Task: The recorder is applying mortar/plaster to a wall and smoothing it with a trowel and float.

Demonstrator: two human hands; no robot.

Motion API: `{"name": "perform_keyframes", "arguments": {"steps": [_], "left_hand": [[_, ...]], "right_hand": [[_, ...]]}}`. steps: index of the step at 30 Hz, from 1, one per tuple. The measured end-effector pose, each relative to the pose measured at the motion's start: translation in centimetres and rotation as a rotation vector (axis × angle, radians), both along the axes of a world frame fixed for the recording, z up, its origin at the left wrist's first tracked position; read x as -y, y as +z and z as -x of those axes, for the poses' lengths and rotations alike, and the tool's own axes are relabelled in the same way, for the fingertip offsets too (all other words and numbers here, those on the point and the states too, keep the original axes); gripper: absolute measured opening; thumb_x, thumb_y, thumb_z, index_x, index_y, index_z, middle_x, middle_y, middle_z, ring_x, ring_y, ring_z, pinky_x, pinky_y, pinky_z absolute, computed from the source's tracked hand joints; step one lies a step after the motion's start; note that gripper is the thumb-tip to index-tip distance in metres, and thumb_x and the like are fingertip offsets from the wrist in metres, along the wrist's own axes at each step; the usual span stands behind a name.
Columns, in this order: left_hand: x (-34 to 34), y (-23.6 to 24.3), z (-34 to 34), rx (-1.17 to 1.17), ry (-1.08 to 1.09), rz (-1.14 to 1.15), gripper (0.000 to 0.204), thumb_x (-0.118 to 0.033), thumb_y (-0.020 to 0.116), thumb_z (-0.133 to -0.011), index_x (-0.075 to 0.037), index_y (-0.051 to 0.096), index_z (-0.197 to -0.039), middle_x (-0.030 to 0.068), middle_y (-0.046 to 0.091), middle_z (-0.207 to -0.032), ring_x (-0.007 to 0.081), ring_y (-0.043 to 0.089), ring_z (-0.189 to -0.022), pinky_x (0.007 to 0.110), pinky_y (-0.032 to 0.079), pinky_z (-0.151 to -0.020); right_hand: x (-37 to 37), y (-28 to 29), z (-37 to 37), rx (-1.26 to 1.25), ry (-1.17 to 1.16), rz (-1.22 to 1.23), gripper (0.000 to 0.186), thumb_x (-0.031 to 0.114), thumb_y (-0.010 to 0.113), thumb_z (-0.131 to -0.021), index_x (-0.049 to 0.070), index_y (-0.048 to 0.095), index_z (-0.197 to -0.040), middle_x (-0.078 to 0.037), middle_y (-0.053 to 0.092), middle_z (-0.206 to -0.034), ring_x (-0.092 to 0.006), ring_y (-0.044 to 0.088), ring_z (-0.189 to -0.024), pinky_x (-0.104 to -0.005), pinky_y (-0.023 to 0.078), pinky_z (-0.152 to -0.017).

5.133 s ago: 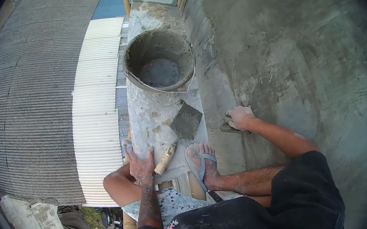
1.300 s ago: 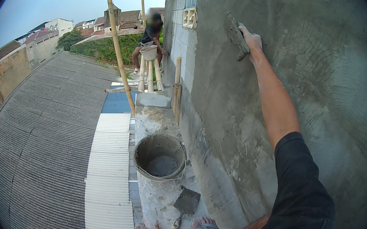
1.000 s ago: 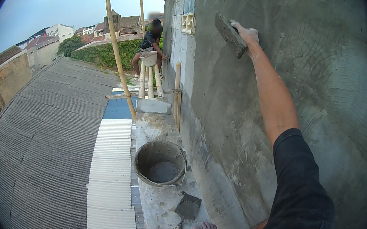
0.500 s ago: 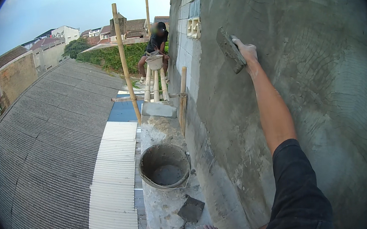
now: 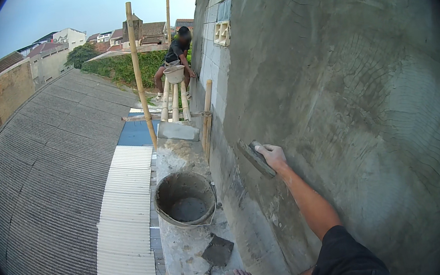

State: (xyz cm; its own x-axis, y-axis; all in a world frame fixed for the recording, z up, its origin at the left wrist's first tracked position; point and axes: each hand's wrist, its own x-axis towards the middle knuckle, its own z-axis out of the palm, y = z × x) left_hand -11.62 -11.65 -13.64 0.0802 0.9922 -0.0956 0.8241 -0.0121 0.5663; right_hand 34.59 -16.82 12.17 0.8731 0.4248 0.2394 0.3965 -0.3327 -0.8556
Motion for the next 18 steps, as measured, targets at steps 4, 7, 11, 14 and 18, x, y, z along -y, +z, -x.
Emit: {"name": "perform_keyframes", "arguments": {"steps": [4,7,11,14,18], "left_hand": [[-0.2,-1.7,0.6,0.06,-0.029,0.037,0.053,-0.039,0.064,-0.074,-0.005,0.05,-0.113,0.0197,0.056,-0.105,0.0357,0.056,-0.097,0.046,0.044,-0.083],[-0.2,-2.6,1.2,0.121,-0.114,-0.021,0.058,-0.044,0.058,-0.08,-0.01,0.045,-0.124,0.0199,0.053,-0.116,0.0348,0.054,-0.103,0.055,0.037,-0.093],[0.1,-2.6,1.3,0.105,-0.143,-0.116,0.062,-0.046,0.055,-0.081,-0.004,0.045,-0.125,0.0202,0.055,-0.112,0.036,0.054,-0.101,0.041,0.043,-0.088],[0.3,-2.5,1.2,0.152,-0.135,-0.127,0.058,-0.044,0.058,-0.081,-0.003,0.049,-0.12,0.0198,0.058,-0.107,0.0366,0.055,-0.097,0.039,0.046,-0.084],[-0.1,-3.5,1.3,0.072,-0.112,-0.167,0.057,-0.046,0.058,-0.08,-0.001,0.052,-0.115,0.0202,0.057,-0.108,0.0368,0.055,-0.098,0.04,0.046,-0.085]], "right_hand": [[-2.4,13.1,-3.3,0.11,0.019,-0.235,0.05,0.046,0.064,-0.077,-0.003,0.069,-0.083,-0.003,0.061,-0.072,-0.0114,0.053,-0.065,-0.0274,0.043,-0.065],[-2.6,26.1,-7.1,0.278,0.039,-0.355,0.058,0.05,0.059,-0.08,-0.006,0.065,-0.094,-0.009,0.064,-0.087,-0.0167,0.057,-0.08,-0.0285,0.042,-0.077],[-2.8,35.7,-9.8,0.205,0.081,-0.561,0.066,0.051,0.051,-0.084,-0.009,0.056,-0.11,-0.015,0.057,-0.111,-0.0218,0.051,-0.104,-0.0314,0.034,-0.092],[-2.3,39.3,-9.8,0.271,0.138,-0.615,0.07,0.051,0.047,-0.086,-0.011,0.049,-0.118,-0.017,0.053,-0.12,-0.0226,0.047,-0.112,-0.0318,0.031,-0.097],[-1.9,41.0,-9.1,0.399,0.155,-0.824,0.075,0.053,0.043,-0.087,-0.013,0.042,-0.123,-0.017,0.047,-0.128,-0.0234,0.044,-0.117,-0.0318,0.029,-0.099]]}}
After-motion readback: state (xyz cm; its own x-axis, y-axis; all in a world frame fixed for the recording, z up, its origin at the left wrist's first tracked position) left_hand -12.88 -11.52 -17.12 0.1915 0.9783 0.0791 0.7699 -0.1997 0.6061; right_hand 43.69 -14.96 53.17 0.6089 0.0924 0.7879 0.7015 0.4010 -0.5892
